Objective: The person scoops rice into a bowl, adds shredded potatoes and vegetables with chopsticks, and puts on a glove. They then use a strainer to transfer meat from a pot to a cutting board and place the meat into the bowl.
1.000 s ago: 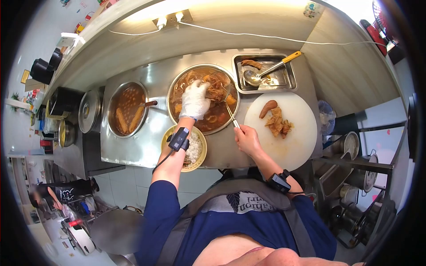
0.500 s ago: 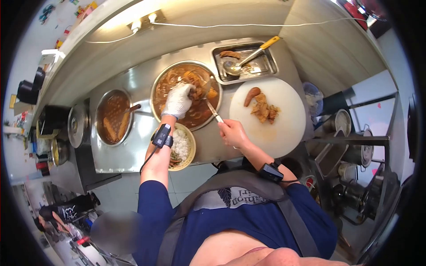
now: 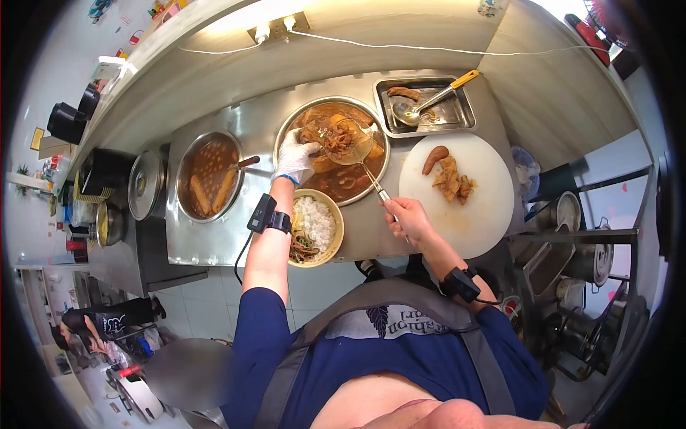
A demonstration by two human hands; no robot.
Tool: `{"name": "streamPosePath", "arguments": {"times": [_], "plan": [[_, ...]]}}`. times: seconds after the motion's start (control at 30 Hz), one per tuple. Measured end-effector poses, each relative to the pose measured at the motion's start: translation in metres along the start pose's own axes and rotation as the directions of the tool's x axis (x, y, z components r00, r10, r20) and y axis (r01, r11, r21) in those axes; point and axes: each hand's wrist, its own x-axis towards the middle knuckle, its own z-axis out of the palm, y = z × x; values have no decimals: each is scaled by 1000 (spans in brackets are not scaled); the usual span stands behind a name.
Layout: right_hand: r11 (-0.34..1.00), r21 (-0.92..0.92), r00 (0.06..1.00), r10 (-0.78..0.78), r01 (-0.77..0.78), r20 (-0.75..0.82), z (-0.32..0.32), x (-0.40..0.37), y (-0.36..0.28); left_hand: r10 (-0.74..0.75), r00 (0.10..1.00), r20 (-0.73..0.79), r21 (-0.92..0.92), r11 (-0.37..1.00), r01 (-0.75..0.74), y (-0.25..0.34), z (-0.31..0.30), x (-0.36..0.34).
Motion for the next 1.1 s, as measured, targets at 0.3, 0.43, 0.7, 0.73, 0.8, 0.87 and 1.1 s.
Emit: {"name": "streamPosePath", "arguments": {"times": [0.3, 0.43, 0.7, 0.73, 0.8, 0.87, 1.1], "plan": [[999, -19, 995, -53, 51, -82, -43, -82, 8, 181, 982, -58, 385, 911, -145, -22, -11, 19], [889, -440, 921, -268, 124, -283, -87, -140, 18, 280, 959, 32, 655, 719, -231, -6, 1, 11], [206, -948, 571, -820, 243, -32, -165, -195, 43, 360, 917, 171, 970, 101, -220, -11, 30, -7], [148, -979, 598, -801, 139, -37, -167, -202, 42, 301, 939, 167, 982, 38, -187, -10, 35, -9], [89, -995, 624, -780, 40, -45, -174, -208, 43, 288, 945, 152, 987, 11, -162, -12, 41, -11], [71, -997, 581, -813, 43, -33, -180, -210, 46, 279, 949, 143, 989, -16, -145, -12, 45, -12], [426, -844, 530, -821, 326, -209, -206, -205, 54, 255, 964, 75, 992, 84, -99, -9, 58, -15]]}}
